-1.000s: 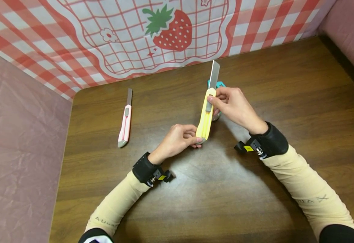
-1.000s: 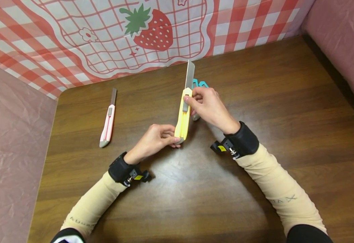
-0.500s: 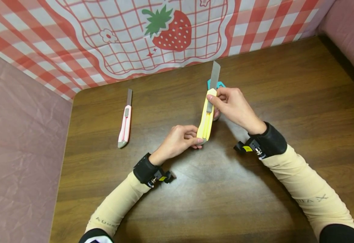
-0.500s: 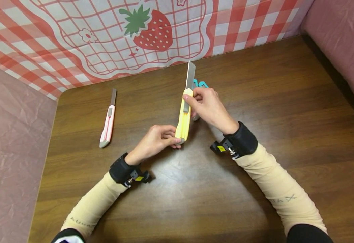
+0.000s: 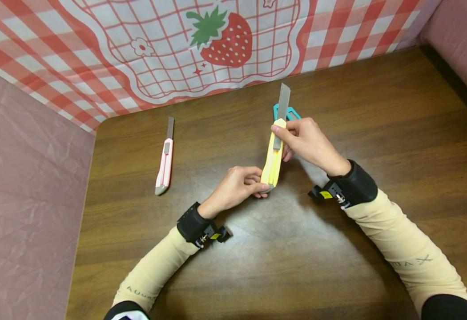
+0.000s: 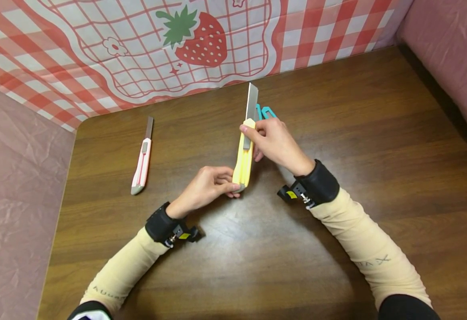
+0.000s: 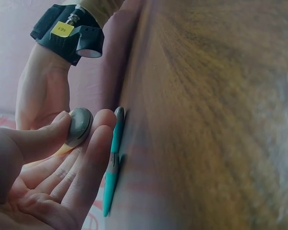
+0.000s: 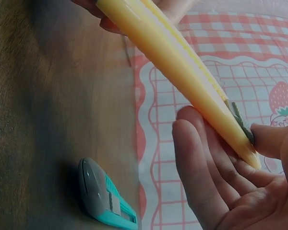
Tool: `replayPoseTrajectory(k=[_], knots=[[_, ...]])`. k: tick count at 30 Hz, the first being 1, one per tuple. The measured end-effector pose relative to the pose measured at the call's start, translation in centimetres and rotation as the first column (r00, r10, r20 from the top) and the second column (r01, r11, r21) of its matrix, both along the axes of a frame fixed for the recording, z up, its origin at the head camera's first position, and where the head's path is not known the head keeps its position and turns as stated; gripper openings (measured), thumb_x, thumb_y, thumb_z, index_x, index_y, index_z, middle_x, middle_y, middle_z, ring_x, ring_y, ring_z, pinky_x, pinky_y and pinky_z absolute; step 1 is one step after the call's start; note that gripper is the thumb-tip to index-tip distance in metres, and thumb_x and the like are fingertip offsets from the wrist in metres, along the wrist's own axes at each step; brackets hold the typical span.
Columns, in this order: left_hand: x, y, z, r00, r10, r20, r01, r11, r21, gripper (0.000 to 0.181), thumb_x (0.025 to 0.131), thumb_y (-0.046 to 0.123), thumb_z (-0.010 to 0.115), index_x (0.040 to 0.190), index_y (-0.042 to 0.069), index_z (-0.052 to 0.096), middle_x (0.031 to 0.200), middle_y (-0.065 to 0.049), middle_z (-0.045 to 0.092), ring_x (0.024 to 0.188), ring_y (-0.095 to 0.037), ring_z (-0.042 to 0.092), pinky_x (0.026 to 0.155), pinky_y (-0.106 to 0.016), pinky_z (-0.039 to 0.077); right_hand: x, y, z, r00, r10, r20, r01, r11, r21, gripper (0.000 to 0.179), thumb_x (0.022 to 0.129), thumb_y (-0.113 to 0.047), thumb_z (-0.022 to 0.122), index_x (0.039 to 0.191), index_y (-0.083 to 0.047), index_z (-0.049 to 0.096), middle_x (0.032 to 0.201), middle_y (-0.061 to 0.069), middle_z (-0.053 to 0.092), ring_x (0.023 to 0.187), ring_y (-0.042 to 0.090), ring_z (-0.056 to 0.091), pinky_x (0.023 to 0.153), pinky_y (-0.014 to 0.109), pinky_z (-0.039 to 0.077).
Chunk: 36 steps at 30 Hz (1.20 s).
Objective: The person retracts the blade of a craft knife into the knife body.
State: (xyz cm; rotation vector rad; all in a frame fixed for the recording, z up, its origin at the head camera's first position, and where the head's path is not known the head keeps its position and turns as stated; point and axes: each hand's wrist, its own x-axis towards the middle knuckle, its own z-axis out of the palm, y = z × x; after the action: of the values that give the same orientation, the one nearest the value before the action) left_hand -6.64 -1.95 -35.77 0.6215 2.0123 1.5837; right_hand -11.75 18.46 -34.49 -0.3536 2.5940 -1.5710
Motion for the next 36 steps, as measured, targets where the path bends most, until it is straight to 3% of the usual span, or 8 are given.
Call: replayPoseTrajectory(k=[4, 14, 26, 33, 36], knots=[[0.1, 0.1, -0.1, 1.000, 0.006, 0.010, -0.006, 1.000, -0.004, 0.011, 0.084, -0.006, 0.063, 0.093, -0.011, 0.060, 0.080, -0.026, 0.067, 0.069, -0.032, 0.065, 0.062, -0.051, 0.058, 0.0, -0.1, -0.1, 1.000, 0.011, 0.010, -0.011, 1.000, 0.007, 0.037, 0.093, -0.034, 0.056, 0.073, -0.003, 0.062, 0.054, 0.011, 0.063, 0.045, 0.019, 0.060, 0.044, 0.038, 0.057], [0.2, 0.2, -0.2, 0.999, 0.039, 0.024, -0.038, 0.999, -0.011, 0.010, 0.083, -0.007, 0.064, 0.091, -0.011, 0.061, 0.080, -0.026, 0.067, 0.068, -0.031, 0.066, 0.063, -0.051, 0.059, 0.0, -0.2, -0.3, 0.998, 0.024, -0.066, -0.022, 0.999, 0.033, 0.029, 0.092, -0.025, 0.060, 0.077, -0.001, 0.064, 0.055, 0.008, 0.065, 0.047, 0.017, 0.061, 0.040, 0.017, 0.046], [0.2, 0.3, -0.3, 0.998, 0.055, 0.021, -0.055, 0.998, -0.026, 0.011, 0.082, -0.008, 0.064, 0.091, -0.012, 0.061, 0.080, -0.025, 0.068, 0.067, -0.030, 0.066, 0.061, -0.048, 0.060, -0.1, -0.3, -0.6, 0.997, 0.014, -0.074, -0.009, 0.998, 0.058, 0.028, 0.091, -0.026, 0.061, 0.075, -0.002, 0.064, 0.054, 0.008, 0.064, 0.048, 0.020, 0.061, 0.038, 0.018, 0.042], [-0.8, 0.1, -3.4, 0.996, 0.088, 0.008, -0.088, 0.996, -0.022, 0.014, 0.081, 0.000, 0.068, 0.093, -0.005, 0.063, 0.079, -0.016, 0.070, 0.063, -0.018, 0.066, 0.056, -0.034, 0.061, 0.2, -0.7, -0.7, 0.999, 0.028, -0.045, -0.027, 0.999, 0.019, 0.022, 0.089, -0.020, 0.063, 0.088, 0.002, 0.060, 0.065, 0.013, 0.067, 0.052, 0.024, 0.062, 0.042, 0.023, 0.051], [-0.8, 0.1, -3.3, 0.996, 0.092, 0.017, -0.092, 0.996, -0.013, 0.014, 0.082, 0.000, 0.068, 0.094, -0.006, 0.063, 0.080, -0.018, 0.070, 0.063, -0.019, 0.066, 0.057, -0.035, 0.061, 0.1, -0.7, -0.9, 0.998, 0.027, -0.059, -0.027, 1.000, 0.008, 0.022, 0.089, -0.020, 0.063, 0.091, 0.002, 0.060, 0.067, 0.014, 0.067, 0.051, 0.022, 0.061, 0.042, 0.026, 0.053]])
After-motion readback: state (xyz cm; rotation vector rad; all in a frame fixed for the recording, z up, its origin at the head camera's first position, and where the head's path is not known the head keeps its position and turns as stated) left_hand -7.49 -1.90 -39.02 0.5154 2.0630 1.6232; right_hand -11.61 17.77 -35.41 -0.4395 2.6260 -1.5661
